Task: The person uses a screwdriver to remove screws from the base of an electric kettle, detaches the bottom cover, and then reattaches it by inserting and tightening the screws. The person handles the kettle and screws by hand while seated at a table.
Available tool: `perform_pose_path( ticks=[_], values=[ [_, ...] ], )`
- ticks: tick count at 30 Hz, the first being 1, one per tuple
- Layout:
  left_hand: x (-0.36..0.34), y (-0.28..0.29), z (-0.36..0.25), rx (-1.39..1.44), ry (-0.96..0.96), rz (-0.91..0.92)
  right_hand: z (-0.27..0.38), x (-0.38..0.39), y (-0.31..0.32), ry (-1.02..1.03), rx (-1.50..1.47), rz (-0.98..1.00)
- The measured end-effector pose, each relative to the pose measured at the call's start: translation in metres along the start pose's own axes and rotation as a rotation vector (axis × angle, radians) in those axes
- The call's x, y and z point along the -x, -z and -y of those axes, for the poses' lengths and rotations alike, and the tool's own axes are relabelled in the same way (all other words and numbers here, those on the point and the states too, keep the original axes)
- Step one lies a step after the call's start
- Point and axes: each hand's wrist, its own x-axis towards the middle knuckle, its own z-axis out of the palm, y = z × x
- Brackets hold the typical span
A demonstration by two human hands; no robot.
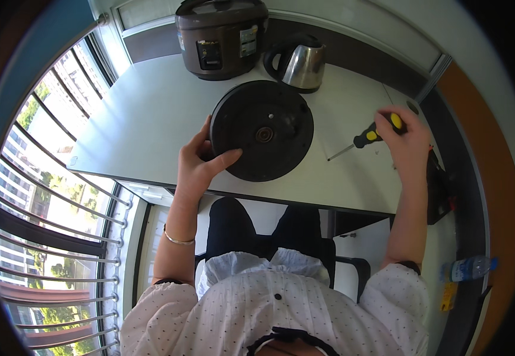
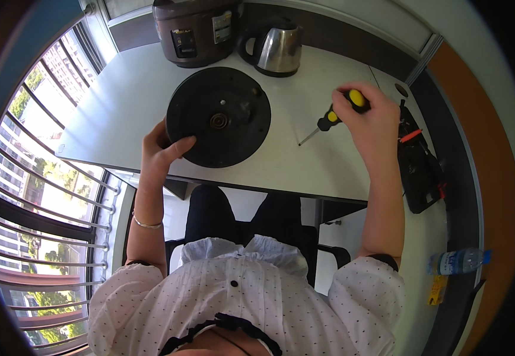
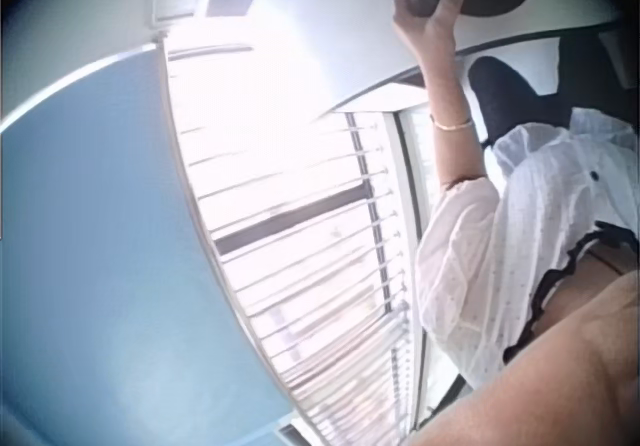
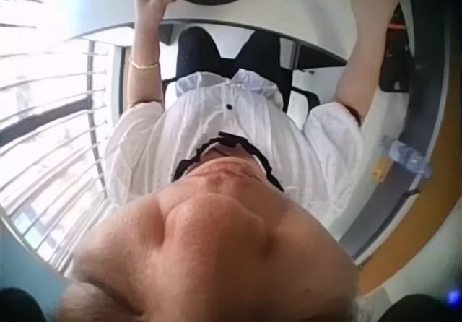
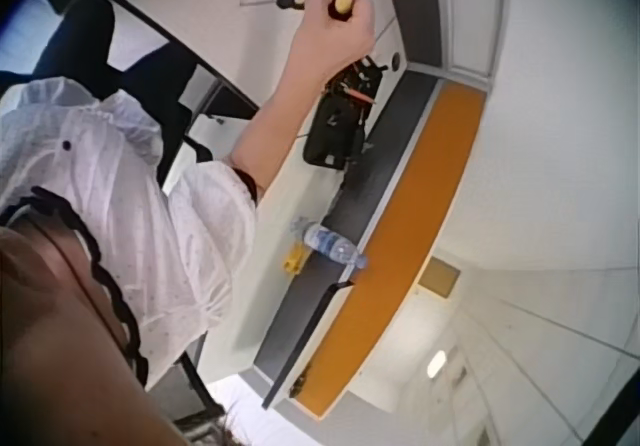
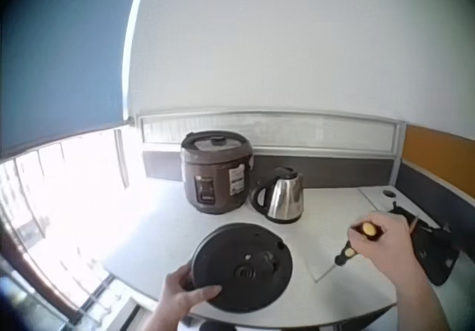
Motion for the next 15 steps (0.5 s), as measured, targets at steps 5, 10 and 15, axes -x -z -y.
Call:
perform_pose_path(
  ticks=[5, 10, 15],
  values=[
    [-0.001, 0.001, 0.003, 0.014, -0.005, 0.005, -0.001, -0.02, -0.019, -0.013, -0.078, 0.011],
    [-0.001, 0.001, 0.007, 0.033, -0.025, -0.017, -0.011, 0.003, -0.035, 0.014, -0.274, -0.133],
    [-0.004, -0.001, 0.013, 0.055, -0.058, -0.015, -0.011, 0.033, -0.036, -0.04, -0.91, -0.394]
  ],
)
